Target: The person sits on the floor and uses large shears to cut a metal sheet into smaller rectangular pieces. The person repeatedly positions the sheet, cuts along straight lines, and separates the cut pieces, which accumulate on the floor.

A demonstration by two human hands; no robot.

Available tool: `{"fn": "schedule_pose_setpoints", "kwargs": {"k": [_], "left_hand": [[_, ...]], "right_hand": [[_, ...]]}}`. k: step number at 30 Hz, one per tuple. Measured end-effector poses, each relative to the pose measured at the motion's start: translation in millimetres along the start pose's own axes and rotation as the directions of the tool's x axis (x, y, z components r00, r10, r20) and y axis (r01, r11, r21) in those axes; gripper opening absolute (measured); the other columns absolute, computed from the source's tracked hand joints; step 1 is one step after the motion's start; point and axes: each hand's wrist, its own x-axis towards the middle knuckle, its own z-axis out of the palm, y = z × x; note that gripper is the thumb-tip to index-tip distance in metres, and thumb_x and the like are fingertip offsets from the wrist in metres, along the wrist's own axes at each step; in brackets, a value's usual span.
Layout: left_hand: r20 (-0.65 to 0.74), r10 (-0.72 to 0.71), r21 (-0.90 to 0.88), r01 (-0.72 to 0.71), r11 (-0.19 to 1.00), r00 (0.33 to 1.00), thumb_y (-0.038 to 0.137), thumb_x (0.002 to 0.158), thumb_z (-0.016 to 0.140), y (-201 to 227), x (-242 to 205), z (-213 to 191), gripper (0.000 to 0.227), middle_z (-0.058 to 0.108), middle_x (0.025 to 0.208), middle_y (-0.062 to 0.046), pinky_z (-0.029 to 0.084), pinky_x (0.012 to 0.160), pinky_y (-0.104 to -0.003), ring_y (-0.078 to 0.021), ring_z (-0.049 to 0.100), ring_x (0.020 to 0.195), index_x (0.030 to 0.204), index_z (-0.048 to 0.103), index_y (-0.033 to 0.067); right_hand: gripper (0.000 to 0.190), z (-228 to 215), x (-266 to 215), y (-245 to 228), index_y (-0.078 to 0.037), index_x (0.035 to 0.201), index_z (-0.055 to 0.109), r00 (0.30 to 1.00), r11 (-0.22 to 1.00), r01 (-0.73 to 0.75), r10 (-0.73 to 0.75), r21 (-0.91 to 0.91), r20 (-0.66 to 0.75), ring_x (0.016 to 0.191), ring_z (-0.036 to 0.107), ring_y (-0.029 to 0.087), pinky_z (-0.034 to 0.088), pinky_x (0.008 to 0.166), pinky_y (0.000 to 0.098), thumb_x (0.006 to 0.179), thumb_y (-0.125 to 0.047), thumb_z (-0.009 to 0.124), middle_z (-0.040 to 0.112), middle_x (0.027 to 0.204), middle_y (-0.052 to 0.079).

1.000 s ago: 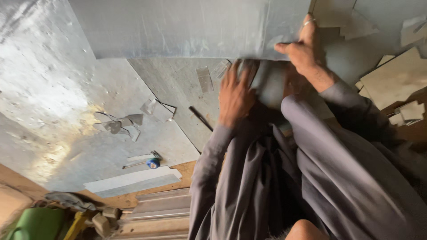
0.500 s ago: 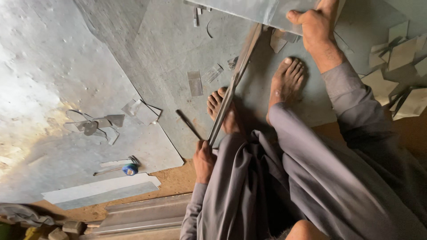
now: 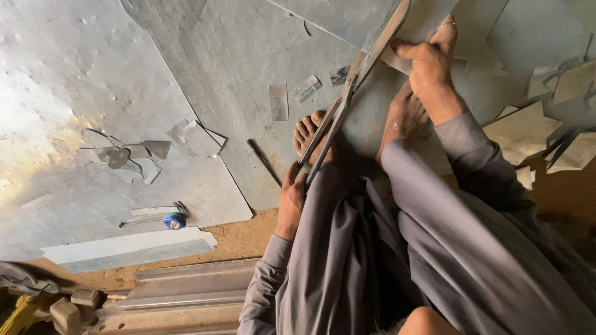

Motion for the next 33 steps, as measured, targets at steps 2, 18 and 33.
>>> {"fn": "schedule_pose_setpoints", "kwargs": {"k": [2,18,33], "left_hand": [[0.003,0.017,0.014,-0.017,1.0,1.0,0.011,0.094,0.058,3,2,-3,0.029,0.045,0.155,-0.032,0.04,0.117,-0.044,-0.0458,0.046,0.144,0.117,0.067,-0.0045],[0.061,0.034,0.045,-0.037,0.998,0.998,0.008,0.093,0.054,3,4,-7,0.036,0.041,0.156,-0.033,0.038,0.117,-0.046,-0.0467,0.042,0.143,0.125,0.067,-0.0026],[0.088,0.061,0.019,-0.063,0.998,0.994,0.011,0.093,0.057,16,5,-14,0.034,0.037,0.159,-0.034,0.036,0.12,-0.048,-0.0487,0.037,0.149,0.123,0.068,-0.003]], "right_hand": [[0.067,-2,-1,1,-0.001,0.141,0.039,0.999,0.995,0.029,-0.026,-0.094,0.03,0.139,0.05,0.026,0.054,0.122,0.0423,0.089,0.02,0.076,0.047,0.143,0.013],[0.065,12,-14,-19,-0.006,0.136,0.037,0.994,0.994,-0.103,0.103,0.02,0.029,0.134,0.056,0.028,0.056,0.113,0.0459,0.085,0.021,0.068,0.049,0.136,0.012],[0.057,12,-12,-24,-0.004,0.131,0.043,0.996,0.998,-0.009,0.015,-0.063,0.083,0.133,0.055,0.025,0.058,0.12,0.0424,0.089,0.022,0.073,0.051,0.136,0.012]]}}
